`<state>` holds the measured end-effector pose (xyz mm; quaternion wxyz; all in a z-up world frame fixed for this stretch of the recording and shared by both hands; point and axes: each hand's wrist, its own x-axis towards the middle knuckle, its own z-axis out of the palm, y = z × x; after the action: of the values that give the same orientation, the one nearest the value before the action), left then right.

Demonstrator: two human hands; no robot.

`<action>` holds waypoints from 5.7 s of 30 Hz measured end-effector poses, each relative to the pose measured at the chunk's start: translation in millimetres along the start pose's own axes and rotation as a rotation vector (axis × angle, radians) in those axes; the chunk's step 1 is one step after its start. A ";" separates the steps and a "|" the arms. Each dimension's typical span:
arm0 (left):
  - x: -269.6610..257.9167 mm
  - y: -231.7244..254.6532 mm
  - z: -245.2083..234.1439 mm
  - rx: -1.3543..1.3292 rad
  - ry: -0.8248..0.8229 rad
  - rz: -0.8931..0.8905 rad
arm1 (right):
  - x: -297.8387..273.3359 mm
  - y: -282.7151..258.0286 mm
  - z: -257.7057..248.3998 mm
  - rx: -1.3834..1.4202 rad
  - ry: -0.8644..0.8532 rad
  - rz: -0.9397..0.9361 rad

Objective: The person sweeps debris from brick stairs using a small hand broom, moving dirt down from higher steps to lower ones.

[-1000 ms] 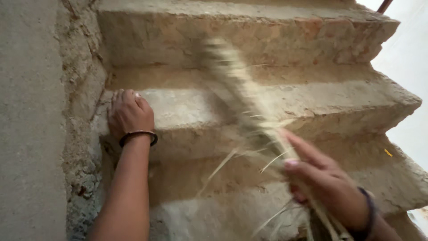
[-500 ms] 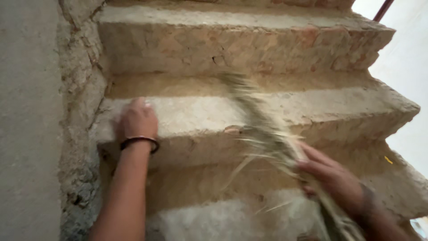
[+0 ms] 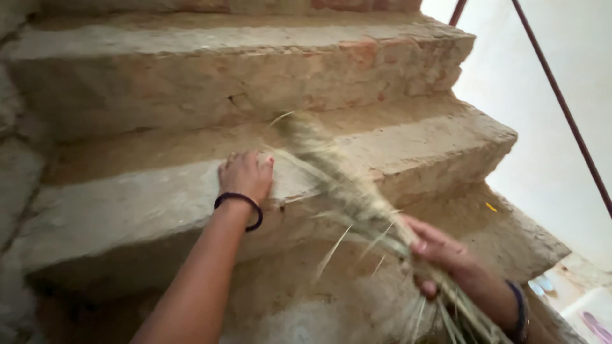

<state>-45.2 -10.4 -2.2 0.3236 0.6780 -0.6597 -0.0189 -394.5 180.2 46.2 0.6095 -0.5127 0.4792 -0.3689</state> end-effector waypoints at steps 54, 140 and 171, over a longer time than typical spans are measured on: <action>-24.2 24.6 -5.0 0.194 0.022 0.042 | 149.6 4.1 -142.4 0.216 0.496 -0.374; 112.9 218.9 50.4 0.030 -0.458 0.255 | 166.7 -66.5 -12.5 -1.615 0.234 0.193; 100.8 201.7 30.5 0.013 -0.707 0.508 | 170.9 -68.2 -7.6 -1.530 0.239 0.252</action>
<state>-224.0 -98.3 107.7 0.0678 0.4479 -0.8760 -0.1654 -353.1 3.5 77.7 0.0684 -0.6887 0.7170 0.0834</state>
